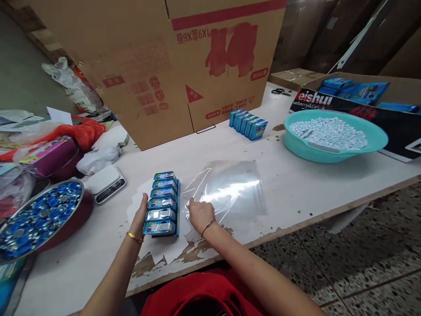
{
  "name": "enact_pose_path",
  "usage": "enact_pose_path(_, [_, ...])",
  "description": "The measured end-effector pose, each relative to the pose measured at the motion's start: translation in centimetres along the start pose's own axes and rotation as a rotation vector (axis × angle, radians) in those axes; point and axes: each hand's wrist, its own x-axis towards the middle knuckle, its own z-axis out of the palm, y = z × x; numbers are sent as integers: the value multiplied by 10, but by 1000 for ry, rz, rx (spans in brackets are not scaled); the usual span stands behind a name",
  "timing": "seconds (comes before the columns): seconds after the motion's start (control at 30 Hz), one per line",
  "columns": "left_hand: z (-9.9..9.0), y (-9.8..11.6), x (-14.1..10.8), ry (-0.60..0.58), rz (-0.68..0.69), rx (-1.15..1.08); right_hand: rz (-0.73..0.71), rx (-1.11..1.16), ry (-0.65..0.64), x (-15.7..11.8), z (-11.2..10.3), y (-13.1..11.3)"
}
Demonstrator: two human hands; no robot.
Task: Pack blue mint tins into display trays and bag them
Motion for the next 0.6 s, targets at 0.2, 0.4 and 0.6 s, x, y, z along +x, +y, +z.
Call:
enact_pose_path(0.2, [27, -1, -5, -33, 18, -22, -134, 41, -43, 2, 26, -14])
enact_pose_path(0.4, [39, 3, 2, -246, 29, -1, -178, 87, -91, 5, 27, -7])
enact_pose_path(0.6, [30, 4, -3, -118, -5, -90, -211, 21, -44, -1, 3, 4])
